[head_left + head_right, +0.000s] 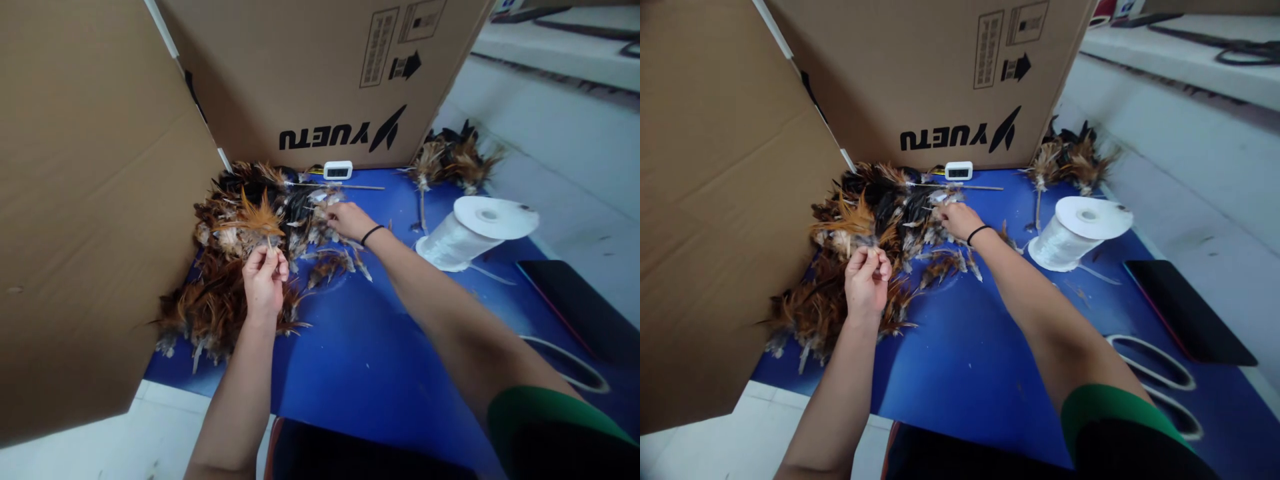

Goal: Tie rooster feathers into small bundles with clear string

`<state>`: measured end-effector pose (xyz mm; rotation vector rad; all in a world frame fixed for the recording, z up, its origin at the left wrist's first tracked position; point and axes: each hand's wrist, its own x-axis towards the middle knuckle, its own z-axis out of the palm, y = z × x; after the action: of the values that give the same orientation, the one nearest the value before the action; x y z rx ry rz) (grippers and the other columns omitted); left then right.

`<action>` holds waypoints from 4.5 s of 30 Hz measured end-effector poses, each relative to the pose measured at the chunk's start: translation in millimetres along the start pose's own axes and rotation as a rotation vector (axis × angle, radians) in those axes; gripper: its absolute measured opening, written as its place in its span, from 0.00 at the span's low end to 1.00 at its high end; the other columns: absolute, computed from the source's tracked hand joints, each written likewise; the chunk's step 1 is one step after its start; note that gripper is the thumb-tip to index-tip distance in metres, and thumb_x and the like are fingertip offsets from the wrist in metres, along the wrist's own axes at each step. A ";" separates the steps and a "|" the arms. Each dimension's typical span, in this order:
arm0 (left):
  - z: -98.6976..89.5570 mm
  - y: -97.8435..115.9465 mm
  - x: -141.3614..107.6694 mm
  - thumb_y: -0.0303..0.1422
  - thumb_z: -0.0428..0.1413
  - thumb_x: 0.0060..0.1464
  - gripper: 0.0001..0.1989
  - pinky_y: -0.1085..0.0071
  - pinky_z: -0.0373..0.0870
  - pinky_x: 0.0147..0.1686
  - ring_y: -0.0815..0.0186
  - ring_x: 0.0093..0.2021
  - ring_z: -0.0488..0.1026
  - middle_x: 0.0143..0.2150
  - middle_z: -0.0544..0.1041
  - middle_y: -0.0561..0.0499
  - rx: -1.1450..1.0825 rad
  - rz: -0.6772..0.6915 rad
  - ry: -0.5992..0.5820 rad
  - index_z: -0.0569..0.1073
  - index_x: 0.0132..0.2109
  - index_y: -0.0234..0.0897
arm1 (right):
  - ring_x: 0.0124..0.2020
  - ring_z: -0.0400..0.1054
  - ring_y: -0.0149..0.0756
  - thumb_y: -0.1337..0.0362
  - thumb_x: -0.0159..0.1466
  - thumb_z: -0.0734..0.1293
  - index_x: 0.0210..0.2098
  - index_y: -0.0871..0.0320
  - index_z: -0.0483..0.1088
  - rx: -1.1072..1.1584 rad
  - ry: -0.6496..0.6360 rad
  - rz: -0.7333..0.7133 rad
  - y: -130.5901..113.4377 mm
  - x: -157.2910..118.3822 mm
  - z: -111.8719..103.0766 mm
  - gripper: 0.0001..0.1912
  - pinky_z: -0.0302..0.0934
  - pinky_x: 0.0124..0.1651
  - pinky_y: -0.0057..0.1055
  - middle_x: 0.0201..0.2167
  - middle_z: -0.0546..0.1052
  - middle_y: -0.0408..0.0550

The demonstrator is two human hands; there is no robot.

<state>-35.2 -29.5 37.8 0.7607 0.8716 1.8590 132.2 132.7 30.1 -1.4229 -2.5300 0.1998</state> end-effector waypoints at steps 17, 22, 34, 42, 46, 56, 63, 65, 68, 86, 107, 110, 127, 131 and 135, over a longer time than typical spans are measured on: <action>0.3 -16.8 -2.6 0.36 0.66 0.41 0.15 0.81 0.58 0.17 0.73 0.25 0.73 0.33 0.74 0.51 0.050 -0.255 -0.119 0.68 0.30 0.34 | 0.18 0.65 0.25 0.73 0.46 0.72 0.29 0.61 0.68 1.389 0.055 0.285 -33.7 -50.1 -23.8 0.12 0.57 0.19 0.20 0.16 0.72 0.38; 0.3 -24.1 -3.4 0.36 0.68 0.38 0.17 0.81 0.64 0.21 0.69 0.30 0.76 0.29 0.72 0.55 0.050 -0.310 -0.135 0.69 0.30 0.34 | 0.20 0.67 0.26 0.73 0.47 0.71 0.30 0.61 0.69 1.466 -0.014 0.235 -54.2 -60.6 -25.9 0.10 0.58 0.20 0.20 0.19 0.74 0.40; -1.7 -30.7 -1.1 0.34 0.66 0.41 0.14 0.75 0.74 0.35 0.71 0.30 0.76 0.27 0.75 0.52 0.094 -0.360 -0.082 0.70 0.29 0.31 | 0.22 0.69 0.29 0.65 0.52 0.71 0.23 0.59 0.65 1.521 0.103 0.433 -57.1 -59.4 -10.0 0.10 0.55 0.17 0.21 0.18 0.70 0.40; -3.4 -26.7 0.4 0.38 0.66 0.39 0.16 0.76 0.71 0.21 0.74 0.22 0.72 0.33 0.73 0.52 0.262 -0.216 0.018 0.71 0.30 0.32 | 0.20 0.64 0.26 0.63 0.48 0.71 0.24 0.60 0.67 1.391 0.250 0.428 -44.1 -56.3 1.5 0.09 0.55 0.19 0.21 0.18 0.70 0.39; -3.0 -24.7 0.0 0.37 0.66 0.39 0.15 0.78 0.66 0.17 0.77 0.19 0.68 0.31 0.72 0.54 0.216 -0.181 -0.001 0.70 0.30 0.33 | 0.19 0.64 0.26 0.68 0.44 0.70 0.27 0.60 0.67 1.417 0.286 0.410 -44.5 -56.8 0.0 0.10 0.54 0.19 0.22 0.18 0.71 0.39; -0.5 -15.4 -1.6 0.30 0.64 0.43 0.13 0.83 0.56 0.16 0.79 0.18 0.61 0.24 0.69 0.56 -0.017 -0.474 -0.085 0.66 0.29 0.34 | 0.25 0.68 0.29 0.63 0.47 0.74 0.30 0.59 0.73 1.484 0.137 0.155 -59.1 -74.1 -22.6 0.12 0.60 0.23 0.24 0.22 0.74 0.42; -0.9 -13.0 -3.0 0.26 0.62 0.46 0.10 0.86 0.54 0.15 0.81 0.17 0.57 0.23 0.67 0.56 -0.131 -0.585 -0.114 0.66 0.28 0.33 | 0.24 0.66 0.27 0.64 0.49 0.73 0.29 0.59 0.73 1.355 0.205 0.014 -72.5 -80.4 -31.0 0.08 0.63 0.28 0.27 0.25 0.75 0.42; -1.4 -12.7 -3.3 0.26 0.61 0.46 0.09 0.87 0.53 0.15 0.81 0.17 0.57 0.23 0.67 0.55 -0.158 -0.596 -0.137 0.67 0.28 0.33 | 0.27 0.68 0.28 0.66 0.49 0.73 0.29 0.59 0.74 1.305 0.258 0.001 -73.4 -81.4 -32.2 0.07 0.64 0.32 0.28 0.26 0.76 0.43; -1.4 -12.3 -3.9 0.25 0.60 0.48 0.07 0.87 0.53 0.15 0.81 0.17 0.56 0.23 0.67 0.55 -0.164 -0.609 -0.168 0.68 0.28 0.32 | 0.30 0.70 0.30 0.68 0.49 0.72 0.29 0.59 0.74 1.263 0.315 -0.031 -73.7 -82.6 -33.5 0.06 0.66 0.37 0.30 0.28 0.77 0.43; -2.0 -11.4 -5.0 0.22 0.60 0.44 0.05 0.88 0.51 0.13 0.82 0.16 0.57 0.22 0.68 0.54 -0.234 -0.666 -0.240 0.70 0.28 0.28 | 0.29 0.70 0.29 0.71 0.51 0.70 0.28 0.60 0.73 1.194 0.325 -0.129 -71.5 -83.3 -33.8 0.04 0.66 0.34 0.28 0.27 0.77 0.44; -5.5 -13.5 -5.7 0.25 0.63 0.41 0.08 0.86 0.50 0.12 0.81 0.15 0.57 0.21 0.69 0.53 -0.163 -0.701 -0.299 0.71 0.29 0.29 | 0.27 0.67 0.27 0.72 0.51 0.69 0.25 0.60 0.71 1.200 0.190 -0.254 -60.5 -81.6 -34.8 0.03 0.63 0.31 0.25 0.25 0.74 0.42; -5.9 -14.0 -6.4 0.26 0.66 0.37 0.11 0.86 0.50 0.12 0.81 0.15 0.59 0.22 0.70 0.53 -0.142 -0.673 -0.292 0.70 0.27 0.29 | 0.27 0.68 0.27 0.71 0.51 0.69 0.26 0.60 0.71 1.235 0.164 -0.261 -61.4 -82.5 -35.1 0.03 0.64 0.32 0.26 0.25 0.75 0.42; -4.7 -19.4 -8.9 0.35 0.65 0.44 0.14 0.77 0.61 0.18 0.75 0.14 0.63 0.18 0.72 0.53 0.115 -0.278 -0.373 0.68 0.25 0.33 | 0.31 0.71 0.30 0.64 0.52 0.72 0.32 0.60 0.74 1.078 0.049 -0.255 -40.2 -91.0 -60.8 0.09 0.66 0.35 0.29 0.29 0.78 0.45; -4.0 -13.8 -6.7 0.35 0.67 0.41 0.15 0.79 0.58 0.15 0.76 0.15 0.64 0.21 0.72 0.54 0.106 -0.180 -0.241 0.68 0.26 0.33 | 0.26 0.69 0.28 0.66 0.55 0.68 0.31 0.59 0.75 0.863 0.031 -0.201 -36.9 -91.7 -60.4 0.04 0.63 0.31 0.25 0.25 0.77 0.42; -1.3 -3.5 -3.4 0.34 0.69 0.37 0.16 0.81 0.57 0.15 0.77 0.16 0.64 0.23 0.73 0.55 0.048 -0.087 -0.075 0.68 0.26 0.35 | 0.29 0.71 0.32 0.73 0.54 0.67 0.32 0.58 0.77 0.532 -0.014 -0.120 -36.0 -86.8 -40.2 0.09 0.61 0.34 0.27 0.27 0.79 0.44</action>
<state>-33.3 -31.8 33.8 0.8051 0.8899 1.7279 156.8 40.0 65.5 -1.0567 -2.3116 0.7928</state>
